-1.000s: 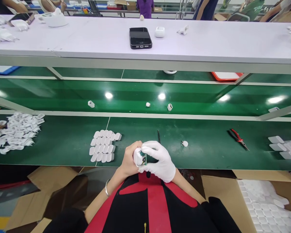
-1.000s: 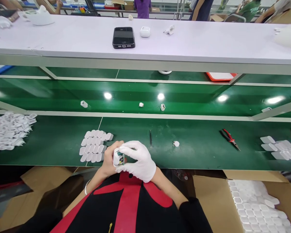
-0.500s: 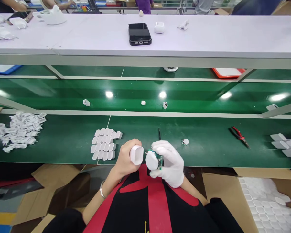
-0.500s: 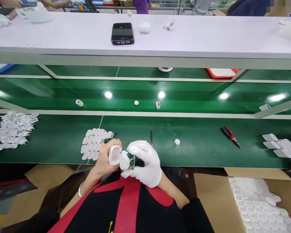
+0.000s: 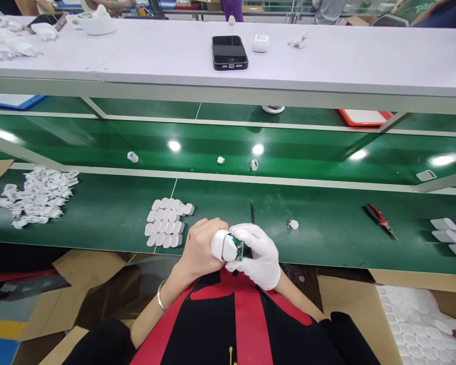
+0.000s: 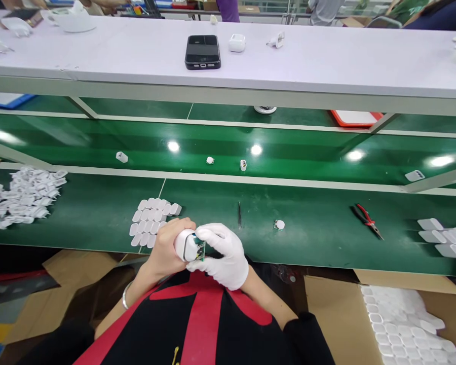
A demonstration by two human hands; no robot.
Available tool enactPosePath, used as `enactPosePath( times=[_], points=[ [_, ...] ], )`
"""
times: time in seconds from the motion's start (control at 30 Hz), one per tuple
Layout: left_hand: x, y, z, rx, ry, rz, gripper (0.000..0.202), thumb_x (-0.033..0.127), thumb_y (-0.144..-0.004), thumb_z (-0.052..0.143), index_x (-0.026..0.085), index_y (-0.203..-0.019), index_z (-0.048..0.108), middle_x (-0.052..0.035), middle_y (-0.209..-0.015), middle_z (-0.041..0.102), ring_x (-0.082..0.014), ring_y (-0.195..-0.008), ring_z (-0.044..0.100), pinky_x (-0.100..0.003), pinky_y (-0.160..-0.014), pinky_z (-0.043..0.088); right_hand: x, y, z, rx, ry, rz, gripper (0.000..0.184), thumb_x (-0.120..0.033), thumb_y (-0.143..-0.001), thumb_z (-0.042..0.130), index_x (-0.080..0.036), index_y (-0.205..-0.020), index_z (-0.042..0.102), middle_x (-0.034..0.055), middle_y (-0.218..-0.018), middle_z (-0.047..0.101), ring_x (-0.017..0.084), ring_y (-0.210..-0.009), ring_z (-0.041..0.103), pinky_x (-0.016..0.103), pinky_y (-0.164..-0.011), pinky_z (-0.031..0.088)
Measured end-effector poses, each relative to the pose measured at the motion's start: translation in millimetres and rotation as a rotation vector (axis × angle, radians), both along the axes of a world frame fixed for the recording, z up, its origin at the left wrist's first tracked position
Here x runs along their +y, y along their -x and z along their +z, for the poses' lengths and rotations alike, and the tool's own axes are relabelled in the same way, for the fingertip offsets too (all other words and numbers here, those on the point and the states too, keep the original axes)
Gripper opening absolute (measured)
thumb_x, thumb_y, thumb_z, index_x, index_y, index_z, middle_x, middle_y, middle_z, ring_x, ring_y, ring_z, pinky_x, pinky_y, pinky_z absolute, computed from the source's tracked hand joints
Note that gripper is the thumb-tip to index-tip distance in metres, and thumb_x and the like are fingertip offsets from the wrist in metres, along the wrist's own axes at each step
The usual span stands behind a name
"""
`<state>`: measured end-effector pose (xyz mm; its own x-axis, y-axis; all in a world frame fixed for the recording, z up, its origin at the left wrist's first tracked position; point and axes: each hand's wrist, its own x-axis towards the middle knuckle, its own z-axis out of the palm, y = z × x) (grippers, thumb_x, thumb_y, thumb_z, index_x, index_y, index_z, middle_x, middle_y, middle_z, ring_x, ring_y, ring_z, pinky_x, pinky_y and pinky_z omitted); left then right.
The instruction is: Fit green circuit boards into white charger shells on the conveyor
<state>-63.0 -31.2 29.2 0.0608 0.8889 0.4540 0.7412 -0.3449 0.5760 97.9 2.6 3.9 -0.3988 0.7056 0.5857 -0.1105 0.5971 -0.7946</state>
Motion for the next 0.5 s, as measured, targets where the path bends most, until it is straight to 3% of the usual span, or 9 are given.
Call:
enactPosePath(
  times=[0.2,0.3,0.4,0.5],
  points=[
    [0.8,3.4,-1.1,0.004,0.0,-0.004,0.018,0.02,-0.062,0.056,0.02,-0.078,0.05,0.0004,-0.066,0.059,-0.0144,-0.055,0.049,-0.028,-0.057,0.035,-0.4,2.3,3.1,-0.066,-0.107,-0.049,0.067,-0.03,-0.075,0.076,-0.036,-0.133,0.045,0.0079,-0.112,0.061,0.024,-0.099,0.061,0.039,-0.082,0.053],
    [2.2,6.2,-2.7,0.014,0.026,-0.015,0.021,0.021,-0.06,0.057,0.02,-0.081,0.052,-0.0004,-0.069,0.06,-0.0153,-0.057,0.051,-0.028,-0.058,0.036,0.1,2.8,6.4,-0.124,-0.086,-0.03,0.063,-0.031,-0.077,0.073,-0.034,-0.134,0.045,0.0099,-0.116,0.059,0.026,-0.108,0.058,0.042,-0.088,0.051],
    [3.0,4.5,-4.7,-0.084,0.078,-0.013,0.023,0.021,-0.058,0.055,0.021,-0.08,0.051,0.0,-0.069,0.06,-0.0157,-0.059,0.052,-0.028,-0.058,0.038,0.5,3.0,8.2,-0.153,0.102,0.062,0.067,-0.041,-0.076,0.073,-0.033,-0.136,0.045,0.01,-0.126,0.052,0.028,-0.119,0.051,0.045,-0.099,0.045],
    [3.1,-1.9,-6.5,-0.212,0.116,0.012,0.025,0.016,-0.055,0.052,0.021,-0.079,0.048,0.001,-0.068,0.057,-0.0145,-0.058,0.05,-0.026,-0.056,0.038,1.5,6.1,9.2,-0.027,0.439,0.197,0.062,-0.055,-0.086,0.052,-0.033,-0.142,0.035,0.0077,-0.143,0.037,0.027,-0.127,0.044,0.045,-0.103,0.041]
  ],
)
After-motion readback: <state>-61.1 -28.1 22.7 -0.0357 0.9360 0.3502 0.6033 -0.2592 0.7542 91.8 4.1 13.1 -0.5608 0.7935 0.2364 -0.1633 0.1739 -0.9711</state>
